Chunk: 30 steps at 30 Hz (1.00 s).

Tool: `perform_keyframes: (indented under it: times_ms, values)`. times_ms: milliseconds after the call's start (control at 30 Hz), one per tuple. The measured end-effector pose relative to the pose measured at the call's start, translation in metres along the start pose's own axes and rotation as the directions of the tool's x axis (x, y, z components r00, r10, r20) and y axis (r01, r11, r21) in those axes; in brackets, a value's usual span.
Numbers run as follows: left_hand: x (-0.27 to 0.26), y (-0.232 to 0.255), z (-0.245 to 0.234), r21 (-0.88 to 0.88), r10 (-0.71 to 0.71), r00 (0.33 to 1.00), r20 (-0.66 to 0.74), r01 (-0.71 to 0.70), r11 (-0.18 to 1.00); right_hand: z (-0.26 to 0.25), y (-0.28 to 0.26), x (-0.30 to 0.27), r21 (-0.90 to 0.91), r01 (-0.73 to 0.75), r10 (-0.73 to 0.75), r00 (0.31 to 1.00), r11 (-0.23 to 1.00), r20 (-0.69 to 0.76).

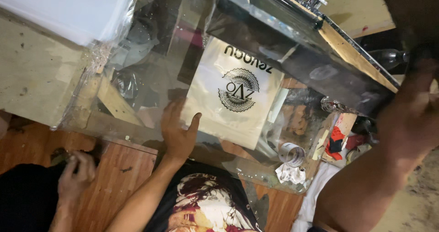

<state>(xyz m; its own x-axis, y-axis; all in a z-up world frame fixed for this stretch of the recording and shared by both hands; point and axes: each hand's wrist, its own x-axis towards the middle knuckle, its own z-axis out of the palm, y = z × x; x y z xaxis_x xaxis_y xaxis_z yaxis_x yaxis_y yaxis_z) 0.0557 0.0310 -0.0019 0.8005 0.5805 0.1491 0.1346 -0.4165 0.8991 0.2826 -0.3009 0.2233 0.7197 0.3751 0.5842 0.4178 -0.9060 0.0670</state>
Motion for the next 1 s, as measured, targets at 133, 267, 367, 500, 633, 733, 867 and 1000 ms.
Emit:
perform_keyframes:
  times_ms: [133, 267, 367, 500, 633, 733, 867, 1000]
  values:
    - [0.012, 0.041, -0.022, -0.051, -0.145, 0.988, 0.057, 0.148, 0.988, -0.014, -0.062, 0.017, 0.181, -0.004, 0.018, 0.997, 0.984, -0.080]
    - [0.023, 0.094, -0.044, -0.358, -0.153, 0.960, 0.236, 0.232, 0.905, -0.024, -0.118, 0.016, 0.410, 0.129, -0.083, 0.988, 0.903, -0.129]
    - [0.007, 0.109, -0.064, -0.519, -0.118, 0.869, 0.481, 0.390, 0.761, -0.012, -0.125, -0.033, 0.228, 0.093, -0.082, 0.995, 0.969, -0.059]
    - [-0.011, 0.092, -0.062, -0.600, -0.342, 0.766, 0.544, 0.641, 0.479, 0.008, -0.130, -0.090, 0.340, -0.152, 0.054, 0.958, 0.928, 0.280]
    - [-0.067, -0.019, -0.027, -0.423, -0.647, 0.626, 0.435, 0.777, 0.466, 0.045, -0.143, -0.101, 0.452, -0.227, 0.013, 0.903, 0.863, 0.429]
    - [-0.091, -0.064, -0.009, -0.472, -0.740, 0.542, 0.398, 0.813, 0.341, 0.073, -0.152, -0.119, 0.434, -0.188, -0.069, 0.857, 0.881, 0.511]
    - [-0.083, -0.077, -0.001, -0.445, -0.763, 0.481, 0.431, 0.849, 0.284, 0.119, -0.163, -0.157, 0.262, -0.005, -0.138, 0.839, 0.965, 0.526]
    - [-0.091, -0.090, 0.001, -0.445, -0.760, 0.480, 0.438, 0.851, 0.280, 0.129, -0.174, -0.168, 0.161, 0.109, -0.170, 0.882, 0.981, 0.440]
